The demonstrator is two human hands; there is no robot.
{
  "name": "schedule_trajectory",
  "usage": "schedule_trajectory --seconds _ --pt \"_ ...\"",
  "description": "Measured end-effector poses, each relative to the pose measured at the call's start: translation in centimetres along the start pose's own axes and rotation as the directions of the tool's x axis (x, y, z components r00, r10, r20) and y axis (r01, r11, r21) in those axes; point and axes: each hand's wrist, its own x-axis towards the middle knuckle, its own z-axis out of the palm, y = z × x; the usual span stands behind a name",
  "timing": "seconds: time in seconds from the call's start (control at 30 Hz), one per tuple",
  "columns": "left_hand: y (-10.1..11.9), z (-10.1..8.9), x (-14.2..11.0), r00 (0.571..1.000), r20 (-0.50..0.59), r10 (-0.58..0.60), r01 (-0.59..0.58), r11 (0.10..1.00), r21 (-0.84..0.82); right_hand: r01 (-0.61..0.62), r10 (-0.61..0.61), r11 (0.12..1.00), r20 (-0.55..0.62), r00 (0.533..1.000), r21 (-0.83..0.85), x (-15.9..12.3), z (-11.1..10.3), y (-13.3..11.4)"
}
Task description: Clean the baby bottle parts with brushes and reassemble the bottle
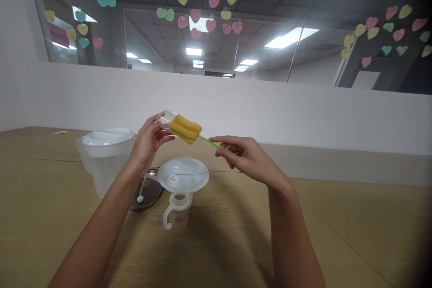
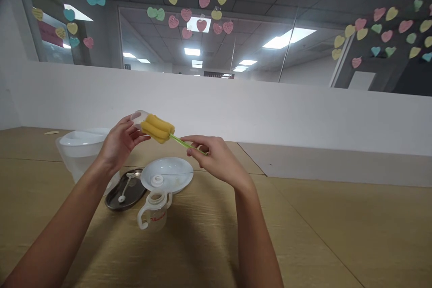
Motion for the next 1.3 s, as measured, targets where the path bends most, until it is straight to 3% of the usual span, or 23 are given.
schedule_trajectory --seconds 0.1,0.23,0.4,0.47,0.7,0.77,0.87,0.93,1.07,1.2,1.3 --pt "-0.1 0.6 -0.6 0.999 0.047 0.016 -0.019 0.997 0.075 0.036 -0.036 0.999 -0.015 0.999 0.011 -0.1 0.1 -0.3" --pt "0.0 1.1 -1.7 0.985 0.078 0.154 -0.170 0.945 0.278 0.057 -0.060 0.996 -0.041 0.997 -0.062 -0.6 0.0 -0.5" --pt "0.5 1.5 -2.8 0.949 0.167 0.267 -0.309 0.690 0.654 0.087 -0.106 0.976 -0.086 0.991 -0.198 -0.5 0.3 -0.1" --pt "0.7 1.3 -2.8 0.939 0.224 0.262 -0.343 0.653 0.675 0.086 -0.111 0.971 -0.097 0.989 -0.225 -0.3 0.3 0.1" --pt "2.2 -1.0 -1.7 0.914 0.301 0.273 -0.405 0.671 0.621 0.023 -0.024 0.992 -0.012 1.000 -0.127 -0.3 -0.1 0.3" --pt "2.6 -1.7 -1.6 0.907 0.281 0.314 -0.418 0.588 0.693 0.000 -0.007 0.987 -0.042 0.999 -0.159 -0.3 -0.2 0.3" --pt "3.0 -2.3 -1.5 0.883 0.258 0.393 -0.408 0.367 0.836 -0.033 -0.008 0.970 -0.171 0.985 -0.239 -0.4 -0.2 0.3" --pt "3.0 -2.4 -1.5 0.882 0.277 0.381 -0.398 0.288 0.871 -0.021 -0.028 0.973 -0.208 0.978 -0.231 -0.5 -0.1 0.2" --pt "3.0 -2.1 -1.8 0.904 0.300 0.305 -0.398 0.344 0.851 0.075 -0.097 0.982 -0.117 0.988 -0.174 -0.3 0.7 -0.1" --pt "3.3 -1.7 -2.0 0.892 0.305 0.334 -0.422 0.370 0.827 0.065 -0.133 0.952 -0.215 0.968 -0.298 0.0 1.4 0.0" --pt "3.3 -1.6 -2.1 0.898 0.312 0.311 -0.410 0.328 0.851 0.087 -0.147 0.960 -0.211 0.966 -0.267 -0.2 1.6 -0.6"
